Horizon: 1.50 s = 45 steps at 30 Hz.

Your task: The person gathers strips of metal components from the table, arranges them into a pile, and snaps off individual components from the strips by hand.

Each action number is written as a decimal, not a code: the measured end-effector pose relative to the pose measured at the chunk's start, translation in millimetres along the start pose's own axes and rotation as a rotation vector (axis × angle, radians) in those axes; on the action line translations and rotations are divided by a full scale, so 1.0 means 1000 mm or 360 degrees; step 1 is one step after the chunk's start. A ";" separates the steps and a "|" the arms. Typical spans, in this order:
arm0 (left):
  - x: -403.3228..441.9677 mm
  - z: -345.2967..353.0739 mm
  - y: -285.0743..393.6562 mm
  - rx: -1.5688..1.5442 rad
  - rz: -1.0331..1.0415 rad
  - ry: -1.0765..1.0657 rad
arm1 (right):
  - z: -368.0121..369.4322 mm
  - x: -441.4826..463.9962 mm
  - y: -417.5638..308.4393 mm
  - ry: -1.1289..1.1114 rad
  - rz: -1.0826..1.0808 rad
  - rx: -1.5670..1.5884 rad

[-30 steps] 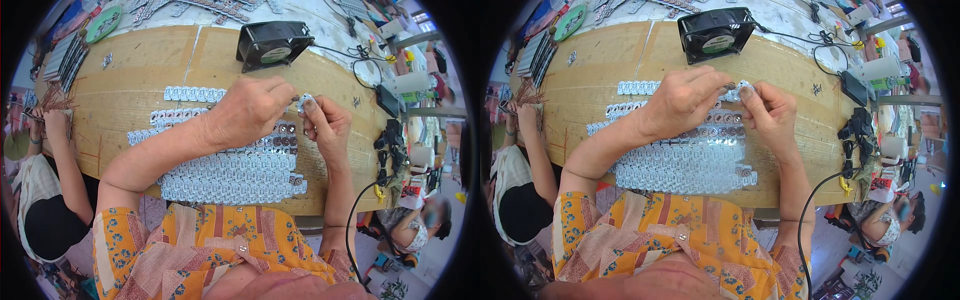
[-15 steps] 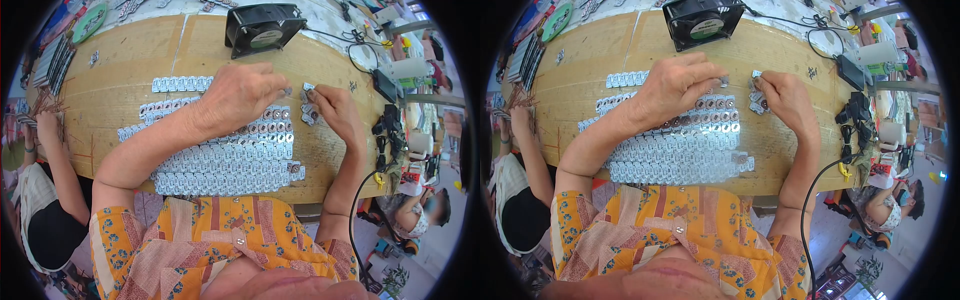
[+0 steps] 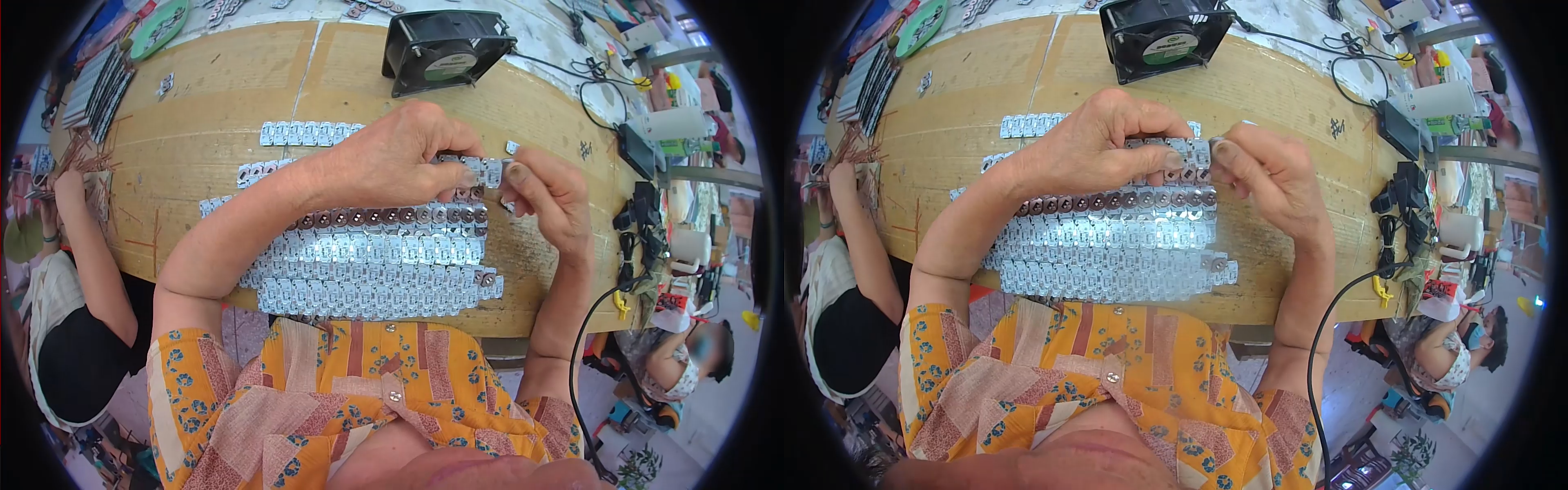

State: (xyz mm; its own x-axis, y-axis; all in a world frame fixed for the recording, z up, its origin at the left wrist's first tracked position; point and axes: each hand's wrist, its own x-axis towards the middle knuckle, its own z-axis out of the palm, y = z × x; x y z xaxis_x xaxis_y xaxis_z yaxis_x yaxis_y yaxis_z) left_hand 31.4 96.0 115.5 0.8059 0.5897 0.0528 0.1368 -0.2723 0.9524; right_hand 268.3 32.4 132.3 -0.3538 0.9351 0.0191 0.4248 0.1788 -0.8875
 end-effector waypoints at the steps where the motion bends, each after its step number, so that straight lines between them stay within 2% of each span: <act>1: -0.001 0.000 0.001 0.0029 0.0031 0.0012 | -0.002 -0.002 -0.002 0.0026 0.0014 0.0024; 6: -0.003 0.000 -0.003 0.0434 0.0293 0.0093 | 0.004 0.000 0.006 -0.0063 -0.0110 -0.0188; 8: -0.002 -0.001 -0.007 0.0476 0.0294 0.0165 | 0.004 0.000 0.003 -0.0038 -0.0082 -0.0226; 9: -0.001 -0.001 -0.007 0.0490 0.0293 0.0200 | 0.004 0.000 0.000 0.0007 -0.0178 -0.0355; 11: 0.000 -0.005 0.000 0.0170 0.0037 0.0032 | 0.005 0.002 -0.006 0.0087 -0.0368 -0.0606; 12: 0.000 -0.007 0.004 0.0008 -0.0093 -0.0051 | 0.008 0.000 -0.006 0.0115 -0.0317 -0.0475; 14: -0.002 -0.010 0.004 -0.0446 -0.0119 -0.0143 | 0.015 -0.003 -0.006 0.0181 -0.0217 -0.0220; 15: -0.002 -0.009 0.004 -0.0676 -0.0131 -0.0200 | 0.015 -0.004 -0.003 0.0121 -0.0012 0.0283; 17: -0.001 -0.009 0.008 -0.0619 -0.0160 -0.0098 | 0.013 0.000 0.008 0.0023 0.0376 0.1274; 24: -0.002 -0.011 0.006 -0.0907 -0.0188 -0.0183 | 0.025 0.002 0.018 -0.0096 0.0355 0.1698; 33: -0.001 -0.010 0.002 -0.1097 -0.0172 -0.0184 | 0.036 0.004 0.013 -0.0094 0.0291 0.1870; 37: 0.003 -0.002 0.001 -0.0317 0.0000 0.0215 | 0.027 0.007 0.021 0.0208 0.0281 0.1459; 40: 0.002 0.003 -0.005 0.0434 0.0570 0.0533 | 0.027 0.006 0.016 0.0402 0.0188 0.1098; 45: 0.003 0.016 -0.013 0.0673 0.0791 0.0755 | 0.035 0.002 0.006 0.0525 0.0083 0.0507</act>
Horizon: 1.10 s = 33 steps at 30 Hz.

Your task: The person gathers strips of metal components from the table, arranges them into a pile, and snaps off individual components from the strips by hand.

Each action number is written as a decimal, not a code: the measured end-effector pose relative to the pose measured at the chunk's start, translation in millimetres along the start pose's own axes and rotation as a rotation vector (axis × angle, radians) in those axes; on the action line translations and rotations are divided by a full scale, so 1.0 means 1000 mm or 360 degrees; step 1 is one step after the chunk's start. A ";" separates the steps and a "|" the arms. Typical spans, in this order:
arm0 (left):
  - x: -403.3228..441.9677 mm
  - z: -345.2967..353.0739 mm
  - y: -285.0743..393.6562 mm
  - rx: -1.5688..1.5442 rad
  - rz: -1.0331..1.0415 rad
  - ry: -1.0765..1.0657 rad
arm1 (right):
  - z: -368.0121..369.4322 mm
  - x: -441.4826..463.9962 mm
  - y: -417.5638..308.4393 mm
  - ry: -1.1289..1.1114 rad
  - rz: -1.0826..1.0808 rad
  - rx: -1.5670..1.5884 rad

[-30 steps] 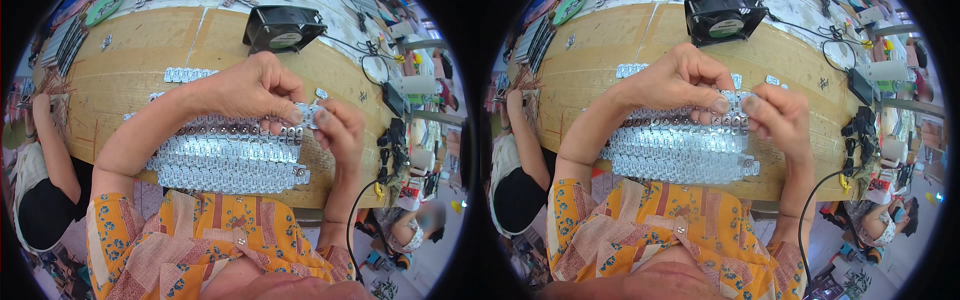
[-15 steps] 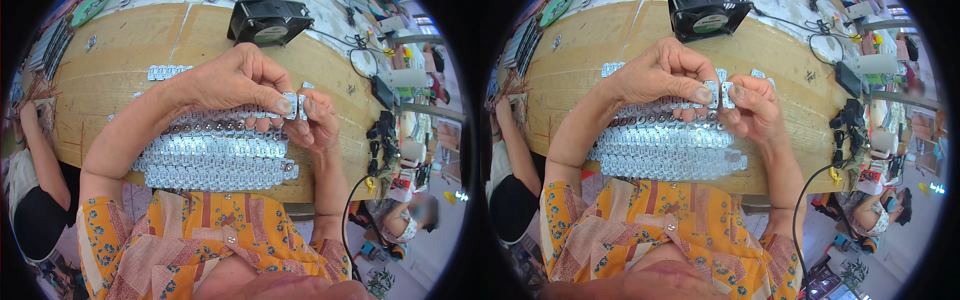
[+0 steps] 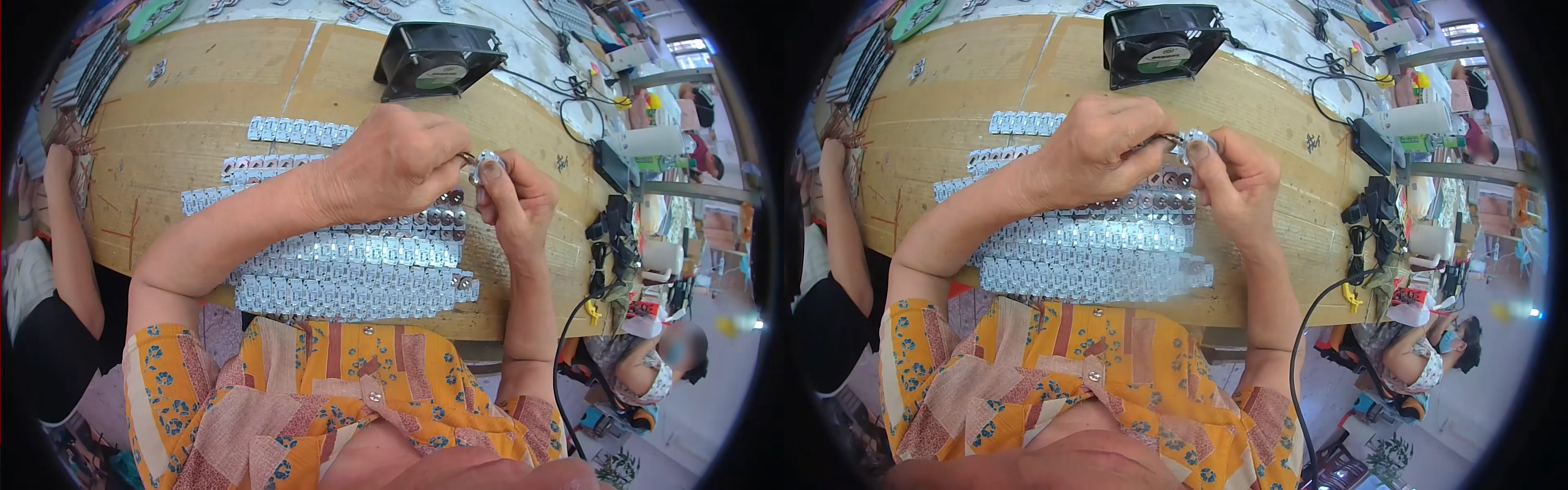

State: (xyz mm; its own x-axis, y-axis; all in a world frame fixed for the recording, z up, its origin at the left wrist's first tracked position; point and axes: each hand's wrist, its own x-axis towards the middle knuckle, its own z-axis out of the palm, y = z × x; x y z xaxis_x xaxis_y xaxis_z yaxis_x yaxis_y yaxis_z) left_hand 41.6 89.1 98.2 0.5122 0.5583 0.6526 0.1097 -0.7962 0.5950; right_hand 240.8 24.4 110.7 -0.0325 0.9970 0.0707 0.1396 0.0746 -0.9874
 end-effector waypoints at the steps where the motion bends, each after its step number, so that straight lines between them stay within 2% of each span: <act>1: -0.001 0.001 0.000 0.0076 0.0033 0.0034 | 0.001 -0.001 -0.002 -0.0007 -0.0067 -0.0143; 7: 0.003 0.001 -0.002 0.0054 -0.0097 0.0059 | -0.004 0.003 -0.002 -0.0005 0.0088 -0.0013; 13: -0.003 0.004 -0.003 0.0028 -0.0020 -0.0144 | -0.004 0.006 0.002 0.0045 0.0334 0.0076; 16: -0.005 0.011 -0.006 0.0028 -0.0015 -0.0146 | -0.029 0.017 -0.002 -0.0255 0.0450 -0.0167; 19: -0.006 0.013 -0.008 0.0127 -0.0022 -0.0139 | -0.049 0.018 -0.004 -0.0541 0.0397 -0.0700; 20: -0.007 0.014 -0.008 0.0127 -0.0035 -0.0167 | -0.050 0.017 0.002 -0.0550 0.0066 -0.1023; 23: -0.006 0.013 -0.009 0.0122 -0.0052 -0.0245 | -0.048 0.016 0.014 -0.0303 -0.0291 -0.1668; 26: -0.004 0.010 -0.009 0.0090 -0.0072 -0.0243 | -0.048 0.020 0.010 -0.0149 -0.0380 -0.1474; 28: -0.004 0.009 -0.010 0.0040 -0.0128 -0.0223 | -0.046 0.020 0.002 -0.0199 -0.0295 -0.1150; 31: -0.002 0.003 -0.004 -0.0265 -0.0492 -0.0366 | -0.036 0.014 -0.010 -0.0308 -0.0249 -0.0820; 33: -0.005 0.004 -0.003 -0.0305 -0.0465 -0.0416 | -0.032 0.007 -0.012 -0.0399 -0.0280 -0.0777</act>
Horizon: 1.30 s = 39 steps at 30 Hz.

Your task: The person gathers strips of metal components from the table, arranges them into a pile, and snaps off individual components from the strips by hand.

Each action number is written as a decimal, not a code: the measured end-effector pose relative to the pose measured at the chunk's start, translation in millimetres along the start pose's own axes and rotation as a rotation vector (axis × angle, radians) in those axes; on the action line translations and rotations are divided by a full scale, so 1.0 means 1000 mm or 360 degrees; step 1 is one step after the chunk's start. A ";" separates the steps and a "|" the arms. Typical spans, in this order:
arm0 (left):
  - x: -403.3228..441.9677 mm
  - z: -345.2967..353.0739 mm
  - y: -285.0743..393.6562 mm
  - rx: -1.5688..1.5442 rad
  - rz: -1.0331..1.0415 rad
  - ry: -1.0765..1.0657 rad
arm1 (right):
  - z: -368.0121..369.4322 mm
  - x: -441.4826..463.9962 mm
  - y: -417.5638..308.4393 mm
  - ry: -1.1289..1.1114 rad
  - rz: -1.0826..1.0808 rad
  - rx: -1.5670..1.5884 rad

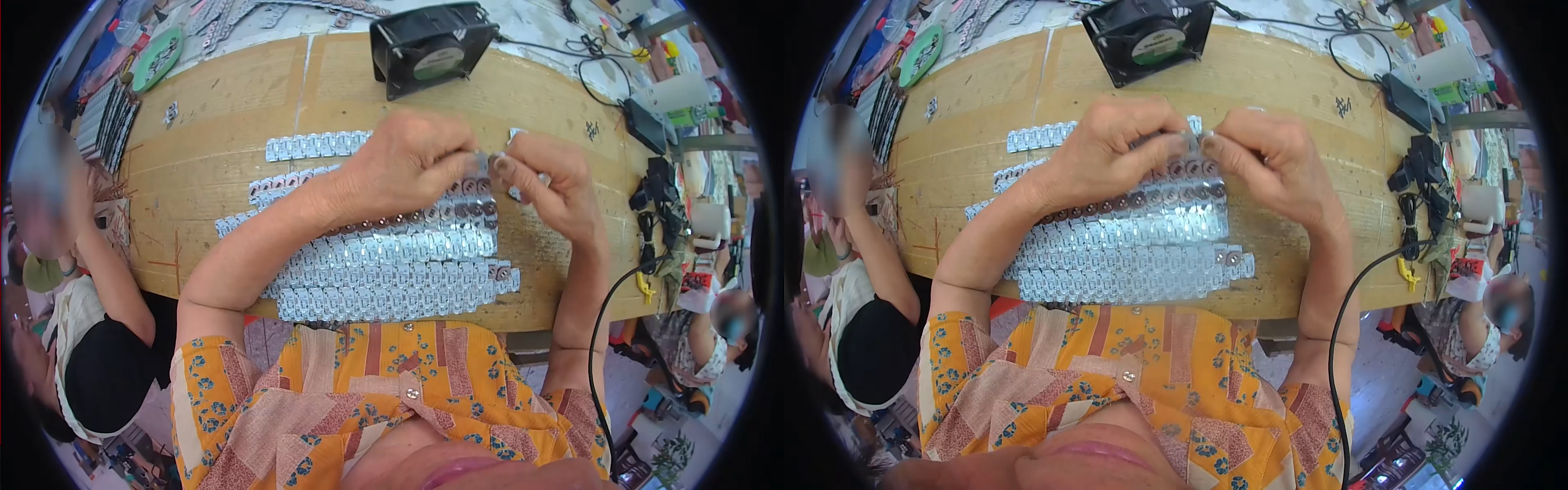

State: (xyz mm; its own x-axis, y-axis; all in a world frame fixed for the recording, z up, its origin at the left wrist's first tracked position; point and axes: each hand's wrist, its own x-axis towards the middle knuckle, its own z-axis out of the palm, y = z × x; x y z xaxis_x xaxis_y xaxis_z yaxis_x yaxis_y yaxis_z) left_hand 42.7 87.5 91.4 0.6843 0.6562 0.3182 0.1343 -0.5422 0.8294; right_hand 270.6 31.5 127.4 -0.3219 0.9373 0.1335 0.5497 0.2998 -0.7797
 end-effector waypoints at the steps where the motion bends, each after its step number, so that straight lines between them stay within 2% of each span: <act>1: 0.000 -0.001 0.000 0.0009 0.0027 -0.0014 | 0.002 -0.002 0.001 -0.0043 -0.0055 -0.0047; 4: 0.003 0.001 -0.015 0.0194 0.0334 0.0078 | 0.005 0.003 0.008 -0.0026 -0.0294 -0.0148; 5: 0.004 -0.007 -0.012 0.0271 0.0302 -0.0031 | 0.006 0.008 0.006 -0.0009 -0.0331 -0.0181; 7: 0.005 -0.004 -0.013 0.0266 0.0422 0.0013 | 0.008 0.008 0.003 -0.0034 -0.0334 -0.0199; 11: 0.008 -0.011 -0.003 0.0117 0.0376 0.0012 | 0.007 0.006 -0.002 -0.0112 -0.0073 0.0046; 14: 0.009 -0.017 0.002 -0.0072 0.0246 -0.0074 | 0.004 0.006 0.000 -0.0196 0.0187 0.0526; 17: 0.010 -0.020 0.006 -0.0340 0.0103 -0.0202 | 0.008 0.006 0.004 -0.0170 0.0212 0.0833; 19: 0.010 -0.021 0.007 -0.0496 0.0027 -0.0242 | 0.010 0.004 -0.006 -0.0098 0.0159 0.0599; 22: 0.011 -0.018 0.001 -0.0119 0.0277 -0.0084 | 0.011 0.003 -0.009 0.0020 -0.0035 0.0135; 24: 0.012 -0.016 0.003 -0.0295 0.0200 -0.0035 | 0.013 0.002 -0.008 0.0189 0.0160 0.0354; 25: 0.013 -0.013 0.005 -0.0327 0.0227 0.0083 | 0.014 0.000 0.012 0.0218 0.0184 0.0558; 26: 0.011 -0.009 0.010 -0.0358 0.0225 0.0213 | 0.018 0.000 0.001 0.0236 0.0388 0.0912; 27: 0.009 -0.012 0.015 -0.0462 0.0097 0.0142 | 0.018 0.001 -0.003 0.0216 0.0439 0.1006; 28: 0.008 -0.015 0.018 -0.0540 -0.0023 0.0086 | 0.019 0.000 -0.004 0.0185 0.0460 0.1099; 30: 0.009 -0.016 0.018 -0.0548 0.0058 0.0059 | 0.025 0.000 0.000 0.0157 0.0421 0.1321; 31: 0.009 -0.018 0.024 -0.0675 -0.0062 0.0032 | 0.027 0.000 0.000 0.0103 0.0385 0.1504; 35: 0.011 -0.024 0.025 -0.0899 -0.0228 -0.0049 | 0.030 0.001 -0.002 0.0113 0.0414 0.1662; 38: 0.012 -0.019 0.016 -0.0339 -0.0224 0.0119 | 0.032 0.006 0.001 0.0210 0.0466 0.1699; 39: 0.012 -0.017 0.014 -0.0219 -0.0107 0.0174 | 0.032 0.006 0.005 0.0240 0.0459 0.1691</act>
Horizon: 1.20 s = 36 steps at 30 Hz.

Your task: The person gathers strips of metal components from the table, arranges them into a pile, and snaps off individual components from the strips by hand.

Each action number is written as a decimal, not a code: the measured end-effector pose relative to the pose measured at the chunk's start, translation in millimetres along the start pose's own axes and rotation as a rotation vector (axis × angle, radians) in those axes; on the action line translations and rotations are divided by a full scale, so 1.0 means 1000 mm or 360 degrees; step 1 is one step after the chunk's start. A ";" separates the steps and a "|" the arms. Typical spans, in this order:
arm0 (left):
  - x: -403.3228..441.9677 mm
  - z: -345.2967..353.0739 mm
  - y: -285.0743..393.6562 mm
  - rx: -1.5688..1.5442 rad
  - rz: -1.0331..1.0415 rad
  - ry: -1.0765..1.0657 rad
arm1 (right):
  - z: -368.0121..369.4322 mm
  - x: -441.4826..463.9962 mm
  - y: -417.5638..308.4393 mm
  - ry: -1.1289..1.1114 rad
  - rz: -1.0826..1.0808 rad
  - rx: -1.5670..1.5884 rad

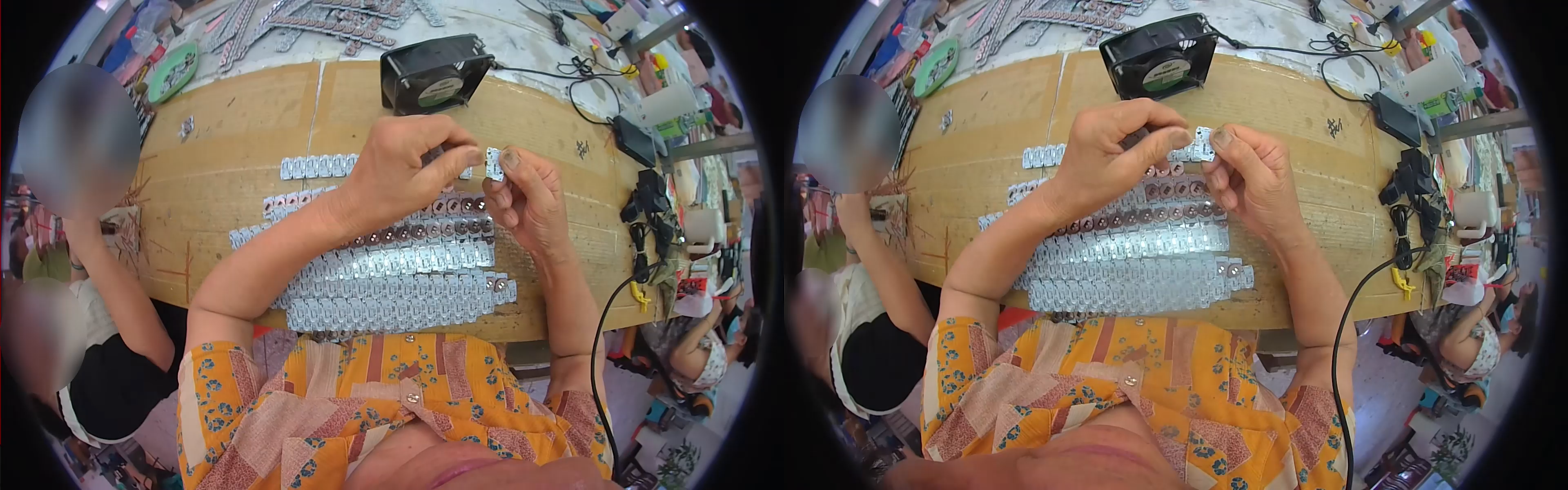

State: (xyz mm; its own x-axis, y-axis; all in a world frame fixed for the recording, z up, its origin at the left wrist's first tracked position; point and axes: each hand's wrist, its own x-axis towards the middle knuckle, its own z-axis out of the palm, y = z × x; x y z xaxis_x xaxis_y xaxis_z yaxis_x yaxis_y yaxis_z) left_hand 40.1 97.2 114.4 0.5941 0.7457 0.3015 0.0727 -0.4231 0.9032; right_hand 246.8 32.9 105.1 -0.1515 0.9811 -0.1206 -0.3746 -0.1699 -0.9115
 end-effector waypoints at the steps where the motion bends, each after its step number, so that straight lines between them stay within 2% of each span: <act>1: -0.001 0.001 -0.003 0.0103 0.0124 0.0052 | -0.002 0.000 0.001 0.0025 -0.0014 -0.0006; 5: 0.000 0.005 -0.005 0.0102 0.0379 0.0118 | -0.002 -0.002 -0.001 0.0022 -0.0045 -0.0094; 11: 0.001 0.003 -0.008 0.0036 0.0430 -0.0002 | -0.005 -0.001 0.003 -0.0034 -0.0096 -0.0244; 14: 0.004 0.000 -0.006 0.0203 0.0654 0.0013 | -0.002 -0.003 0.001 -0.0005 -0.0137 -0.0357; 20: -0.001 0.000 -0.003 0.0202 0.0436 -0.0053 | -0.006 -0.003 0.000 0.0004 -0.0129 -0.0553; 23: -0.001 0.008 -0.012 0.0266 0.0393 0.0159 | -0.009 0.000 0.001 0.0118 -0.0151 -0.0585; 29: -0.002 0.009 -0.011 0.0152 0.0499 0.0160 | -0.005 0.001 0.006 0.0156 -0.0215 -0.0549; 32: -0.002 0.009 -0.009 0.0299 0.0619 0.0182 | -0.001 -0.002 0.006 0.0184 -0.0225 -0.0609; 36: -0.005 0.010 -0.011 0.0415 0.0609 0.0145 | 0.000 -0.001 0.003 0.0192 -0.0163 -0.0669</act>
State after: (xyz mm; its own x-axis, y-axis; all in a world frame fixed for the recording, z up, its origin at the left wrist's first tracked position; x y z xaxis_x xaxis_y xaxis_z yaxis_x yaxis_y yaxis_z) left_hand 44.0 92.8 100.0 0.5456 0.5482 0.6339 0.0680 -0.7829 0.6184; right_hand 246.3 31.4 102.5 -0.0159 0.9989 -0.0434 0.0259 -0.0430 -0.9987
